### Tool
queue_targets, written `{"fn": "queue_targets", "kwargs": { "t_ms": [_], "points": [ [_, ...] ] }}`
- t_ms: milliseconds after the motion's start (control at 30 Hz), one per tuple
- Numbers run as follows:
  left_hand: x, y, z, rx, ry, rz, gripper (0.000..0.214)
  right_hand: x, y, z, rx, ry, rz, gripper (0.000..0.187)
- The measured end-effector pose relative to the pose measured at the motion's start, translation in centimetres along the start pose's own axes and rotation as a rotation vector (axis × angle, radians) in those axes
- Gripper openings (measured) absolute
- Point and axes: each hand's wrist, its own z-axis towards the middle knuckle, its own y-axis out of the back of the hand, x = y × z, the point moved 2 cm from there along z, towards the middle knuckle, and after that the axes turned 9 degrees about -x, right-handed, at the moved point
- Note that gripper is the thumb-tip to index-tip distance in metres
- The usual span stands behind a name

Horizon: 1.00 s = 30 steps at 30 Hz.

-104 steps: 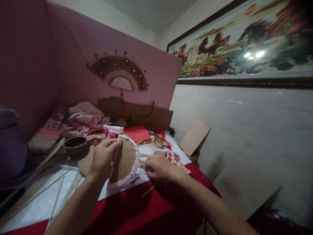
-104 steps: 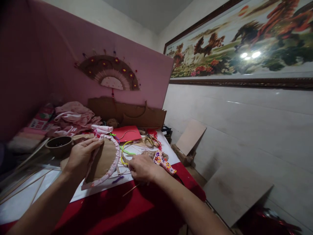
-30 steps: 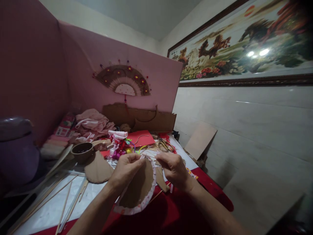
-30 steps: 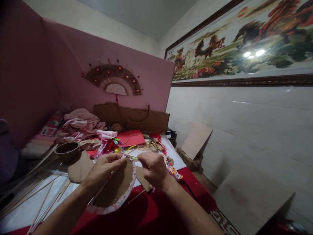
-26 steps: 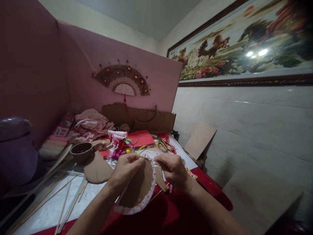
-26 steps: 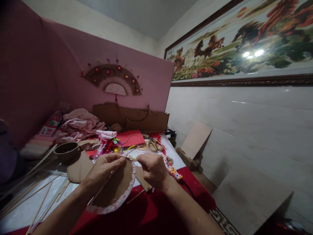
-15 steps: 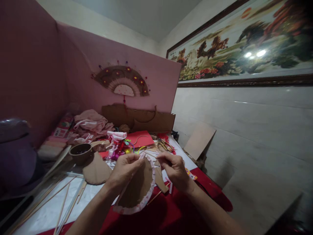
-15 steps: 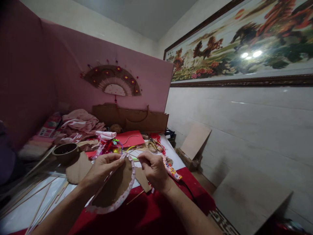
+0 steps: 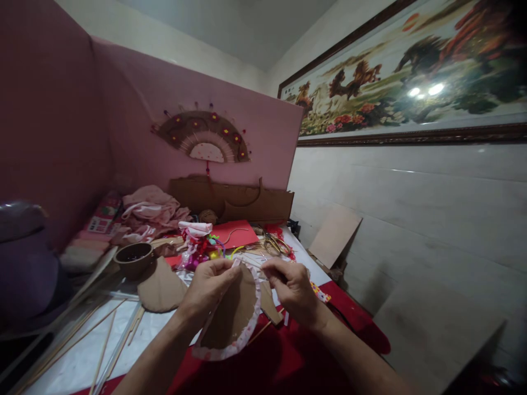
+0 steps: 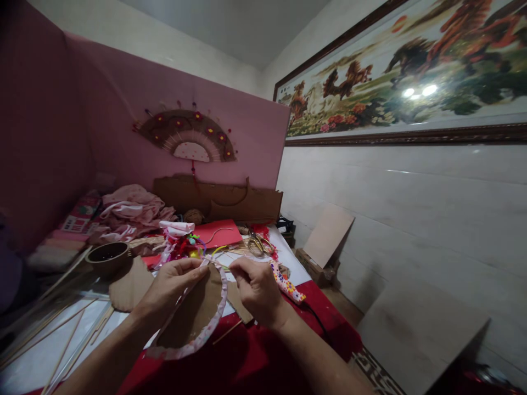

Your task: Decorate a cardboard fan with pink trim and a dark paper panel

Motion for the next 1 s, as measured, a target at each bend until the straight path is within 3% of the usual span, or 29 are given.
{"fn": "queue_targets", "kwargs": {
  "t_ms": [133,300,567,833,1000],
  "points": [
    [0.2,0.1,0.0,0.02,0.015,-0.023,0.022,-0.4,0.3,-0.1,-0.063,-0.069,0.002,0.014],
    [0.1,0.1,-0.1,0.018,0.01,-0.025,0.022,-0.2,0.0,-0.6,-0.046,0.004,-0.118,0.016],
    [0.0,0.0,0.0,-0.082,-0.042,0.02,0.026,0.0,-1.3,-1.8,-0.004,0.087,-0.201,0.017],
    [0.2,-0.1,-0.1,-0.037,0.004,-0.089,0.023,0.5,-0.7,-1.7,-0.137,0.005,-0.086,0.017],
    [0.0,-0.3,-0.2,-0.058,-0.013,-0.067,0.021,0.4,-0.6,-1.4,-0.161,0.005,-0.172,0.017]
  ]
}}
